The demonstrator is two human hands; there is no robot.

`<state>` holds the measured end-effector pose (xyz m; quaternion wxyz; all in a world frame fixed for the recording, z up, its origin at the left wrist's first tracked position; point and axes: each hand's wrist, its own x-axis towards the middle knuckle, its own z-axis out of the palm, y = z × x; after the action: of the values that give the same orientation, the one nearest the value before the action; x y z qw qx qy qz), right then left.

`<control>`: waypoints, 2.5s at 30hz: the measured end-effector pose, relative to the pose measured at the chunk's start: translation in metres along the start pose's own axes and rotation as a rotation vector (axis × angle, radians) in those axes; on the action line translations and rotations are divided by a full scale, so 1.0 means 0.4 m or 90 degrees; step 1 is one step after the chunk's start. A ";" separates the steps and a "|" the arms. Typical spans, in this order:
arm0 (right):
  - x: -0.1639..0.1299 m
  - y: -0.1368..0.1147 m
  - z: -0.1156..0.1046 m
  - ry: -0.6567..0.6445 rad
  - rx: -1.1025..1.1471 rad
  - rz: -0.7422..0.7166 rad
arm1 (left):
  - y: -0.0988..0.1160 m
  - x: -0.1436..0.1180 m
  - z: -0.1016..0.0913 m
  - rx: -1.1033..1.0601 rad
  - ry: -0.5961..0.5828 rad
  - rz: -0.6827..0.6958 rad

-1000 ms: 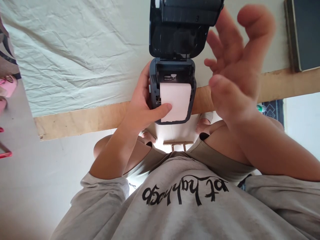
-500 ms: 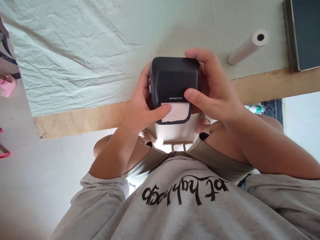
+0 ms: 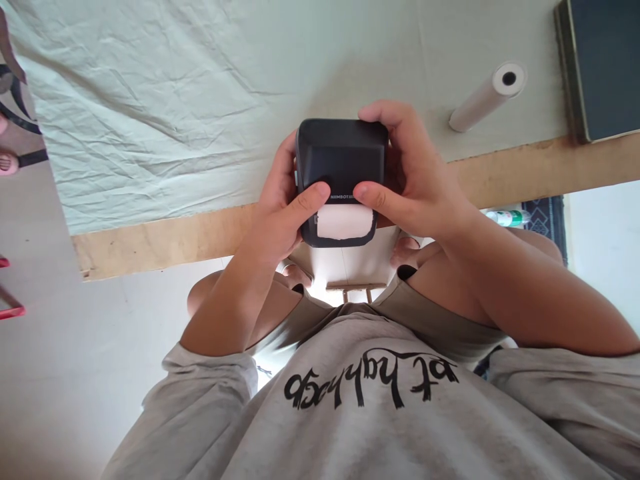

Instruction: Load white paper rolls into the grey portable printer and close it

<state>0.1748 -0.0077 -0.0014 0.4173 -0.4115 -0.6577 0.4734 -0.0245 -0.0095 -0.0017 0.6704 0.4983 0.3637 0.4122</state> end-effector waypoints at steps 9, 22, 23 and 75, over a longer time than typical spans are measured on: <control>-0.010 -0.001 0.000 -0.013 -0.037 -0.038 | -0.020 0.009 0.001 -0.061 -0.022 0.060; -0.012 -0.023 0.005 -0.034 -0.238 -0.075 | -0.027 0.009 -0.001 -0.155 0.101 0.013; -0.011 -0.023 0.003 -0.041 -0.249 -0.076 | -0.021 0.007 0.002 -0.171 0.102 0.014; -0.027 -0.103 0.001 -0.034 -0.507 0.033 | 0.022 -0.011 0.009 -0.026 -0.047 -0.060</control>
<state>0.1717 -0.0267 0.0365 0.1955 -0.5451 -0.7897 0.2025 -0.0244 -0.0134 0.0079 0.7122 0.4813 0.3535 0.3690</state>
